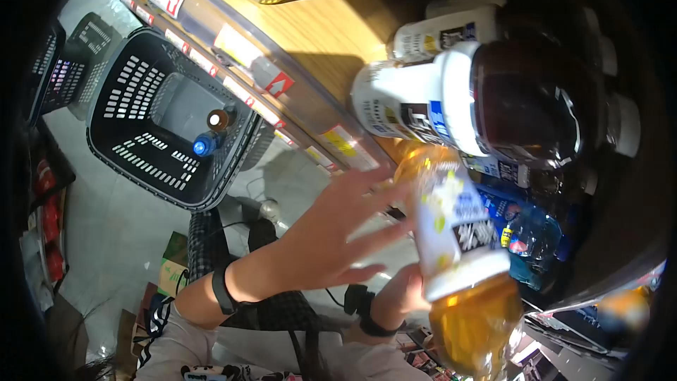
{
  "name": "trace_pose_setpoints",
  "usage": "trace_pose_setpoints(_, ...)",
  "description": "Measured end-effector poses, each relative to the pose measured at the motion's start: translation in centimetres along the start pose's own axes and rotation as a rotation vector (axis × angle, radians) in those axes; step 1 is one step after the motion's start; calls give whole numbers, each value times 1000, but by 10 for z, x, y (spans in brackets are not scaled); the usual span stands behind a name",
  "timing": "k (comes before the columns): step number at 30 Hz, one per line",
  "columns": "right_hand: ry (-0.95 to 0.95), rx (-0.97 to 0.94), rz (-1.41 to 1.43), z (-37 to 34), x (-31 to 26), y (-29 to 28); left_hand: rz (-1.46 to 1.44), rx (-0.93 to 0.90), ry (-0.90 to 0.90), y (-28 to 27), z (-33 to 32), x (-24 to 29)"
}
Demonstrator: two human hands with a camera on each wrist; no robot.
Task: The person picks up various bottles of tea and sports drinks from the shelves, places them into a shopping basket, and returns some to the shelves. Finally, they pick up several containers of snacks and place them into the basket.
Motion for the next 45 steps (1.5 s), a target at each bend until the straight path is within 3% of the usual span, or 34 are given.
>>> trace_pose_setpoints(2, 72, -122, 133, -15, -6, -7, 51, -5, 53, -11, -11, 5)
trace_pose_setpoints(5, 231, -341, 328, -39, -8, 1, -98, -14, 73, -28, -31, 7)
trace_pose_setpoints(9, 399, -676, 398, -83, 1, 47, -77, -223, -317, -71, -55, -29)
trace_pose_setpoints(11, 393, -866, 312, -108, 10, 82, -23, -165, -404, -99, -77, -58)
trace_pose_setpoints(14, 179, -1172, -24, -149, 28, 138, 39, -41, -549, -123, -121, -107)
trace_pose_setpoints(15, 519, -1032, 182, -156, 29, 156, -8, 20, -588, -135, -134, -117)
trace_pose_setpoints(18, 528, -1361, 259, -192, 68, 188, 159, 87, -807, -163, -164, -136)
trace_pose_setpoints(19, 520, -1281, 274, -193, 64, 201, 247, 119, -863, -172, -175, -143)
trace_pose_setpoints(21, 502, -1117, 305, -196, 47, 230, 496, 114, -789, -193, -195, -157)
trace_pose_setpoints(22, 402, -1047, 205, -195, 38, 243, 556, 97, -782, -205, -201, -160)
trace_pose_setpoints(25, 834, -968, 192, -200, 45, 257, 632, 102, -780, -228, -210, -175)
trace_pose_setpoints(26, 690, -957, 198, -209, 53, 262, 652, 125, -749, -234, -207, -181)
trace_pose_setpoints(29, 839, -1062, 229, -201, 44, 295, 667, 154, -752, -250, -207, -203)
trace_pose_setpoints(35, 620, -1223, 75, -230, 69, 351, 744, 238, -837, -269, -228, -253)
trace_pose_setpoints(40, 278, -1300, 19, -284, 71, 405, 881, 112, -1193, -273, -257, -261)
trace_pose_setpoints(41, 238, -1267, 40, -300, 85, 414, 911, 95, -1225, -274, -262, -258)
trace_pose_setpoints(45, 186, -1518, -276, -347, 123, 453, 1050, 16, -1243, -273, -283, -255)
Point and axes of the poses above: each hand's wrist, its own z-axis towards the middle knuckle, its own y-axis out of the palm, x = y × z, the point moved 1 cm from there along z, towards the middle knuckle, and after that the axes turned 13 degrees about -y, right-handed, at the moved point
